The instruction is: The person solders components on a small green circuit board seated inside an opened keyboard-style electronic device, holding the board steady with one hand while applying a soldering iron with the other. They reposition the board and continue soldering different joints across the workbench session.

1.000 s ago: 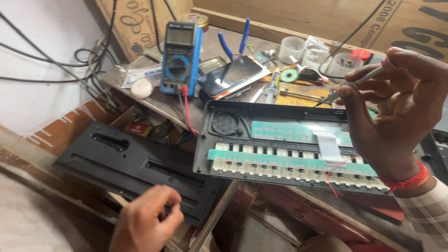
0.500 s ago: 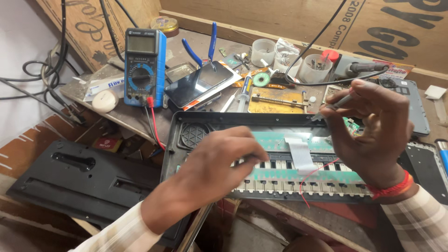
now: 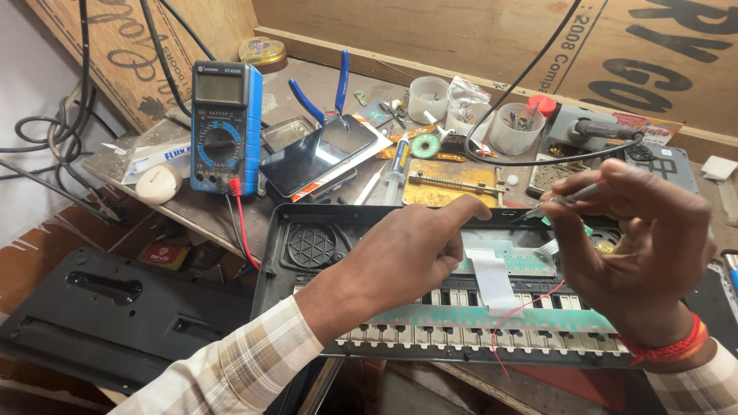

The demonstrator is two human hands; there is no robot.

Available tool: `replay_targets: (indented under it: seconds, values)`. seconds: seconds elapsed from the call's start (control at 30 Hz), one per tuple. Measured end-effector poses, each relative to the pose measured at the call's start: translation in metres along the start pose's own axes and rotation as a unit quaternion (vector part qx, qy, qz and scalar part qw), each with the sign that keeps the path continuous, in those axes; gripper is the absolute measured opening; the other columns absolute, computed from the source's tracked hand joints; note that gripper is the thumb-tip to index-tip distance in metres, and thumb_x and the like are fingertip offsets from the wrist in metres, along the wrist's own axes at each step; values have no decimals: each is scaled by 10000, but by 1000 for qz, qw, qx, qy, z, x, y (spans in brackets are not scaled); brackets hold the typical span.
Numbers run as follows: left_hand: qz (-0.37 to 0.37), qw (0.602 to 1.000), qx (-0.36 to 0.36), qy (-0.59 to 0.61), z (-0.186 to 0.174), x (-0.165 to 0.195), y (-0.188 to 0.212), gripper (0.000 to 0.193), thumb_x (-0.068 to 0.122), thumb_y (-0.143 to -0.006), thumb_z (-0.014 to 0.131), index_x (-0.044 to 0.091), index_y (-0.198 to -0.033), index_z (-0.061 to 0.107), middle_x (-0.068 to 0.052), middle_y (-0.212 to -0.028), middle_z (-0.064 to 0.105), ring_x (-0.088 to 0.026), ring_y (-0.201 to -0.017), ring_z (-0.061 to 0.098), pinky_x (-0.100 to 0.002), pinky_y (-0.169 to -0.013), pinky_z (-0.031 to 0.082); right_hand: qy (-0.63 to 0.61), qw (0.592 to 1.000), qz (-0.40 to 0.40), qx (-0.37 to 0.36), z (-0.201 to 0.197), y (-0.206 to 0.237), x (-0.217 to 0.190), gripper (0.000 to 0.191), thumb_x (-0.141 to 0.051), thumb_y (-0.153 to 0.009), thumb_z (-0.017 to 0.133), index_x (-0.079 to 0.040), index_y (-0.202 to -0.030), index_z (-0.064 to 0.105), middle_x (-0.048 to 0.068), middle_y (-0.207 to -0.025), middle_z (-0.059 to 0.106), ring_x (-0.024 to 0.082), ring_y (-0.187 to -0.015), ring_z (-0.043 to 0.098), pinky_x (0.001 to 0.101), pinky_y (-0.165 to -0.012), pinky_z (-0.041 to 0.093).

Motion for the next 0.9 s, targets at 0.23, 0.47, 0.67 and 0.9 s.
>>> replay_targets:
  seconds: [0.23, 0.47, 0.67, 0.9]
  values:
    - [45, 999, -5, 3, 13, 12, -10, 484, 24, -813, 719, 63, -1266, 551, -105, -798, 721, -324, -808, 723, -456, -696, 519, 26, 1000, -7, 5, -6, -1, -3, 496, 59, -1065, 710, 18, -1400, 347, 190, -1096, 625, 246, -1001, 752, 279, -837, 672]
    - [97, 995, 15, 34, 23, 24, -21, 398, 2, -861, 664, 78, -1242, 578, -119, -853, 720, -329, -848, 727, -465, -742, 537, 49, 999, 1, 10, -7, -3, -11, 539, 38, -1054, 745, 13, -1427, 355, 191, -1095, 603, 249, -1016, 744, 271, -802, 677]
    - [93, 992, -46, -75, 52, 23, -38, 285, -28, -837, 645, 54, -1105, 594, -167, -871, 719, -378, -893, 711, -505, -760, 528, 79, 997, 12, 22, -15, -1, -11, 504, 31, -1096, 730, -5, -1407, 336, 177, -1187, 626, 222, -1077, 743, 259, -869, 660]
    - [60, 989, -69, -118, 64, 27, -50, 303, -36, -773, 655, -8, -1066, 582, -191, -893, 717, -385, -903, 710, -489, -742, 551, 60, 997, 27, 31, -14, 2, -6, 509, 4, -1108, 751, -12, -1408, 341, 164, -1169, 609, 206, -1078, 729, 258, -885, 664]
Point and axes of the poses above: each hand's wrist, its own y-axis away from the middle knuckle, its own z-axis out of the palm, x = y × z, the point moved 10 cm from there along -y, towards the middle knuckle
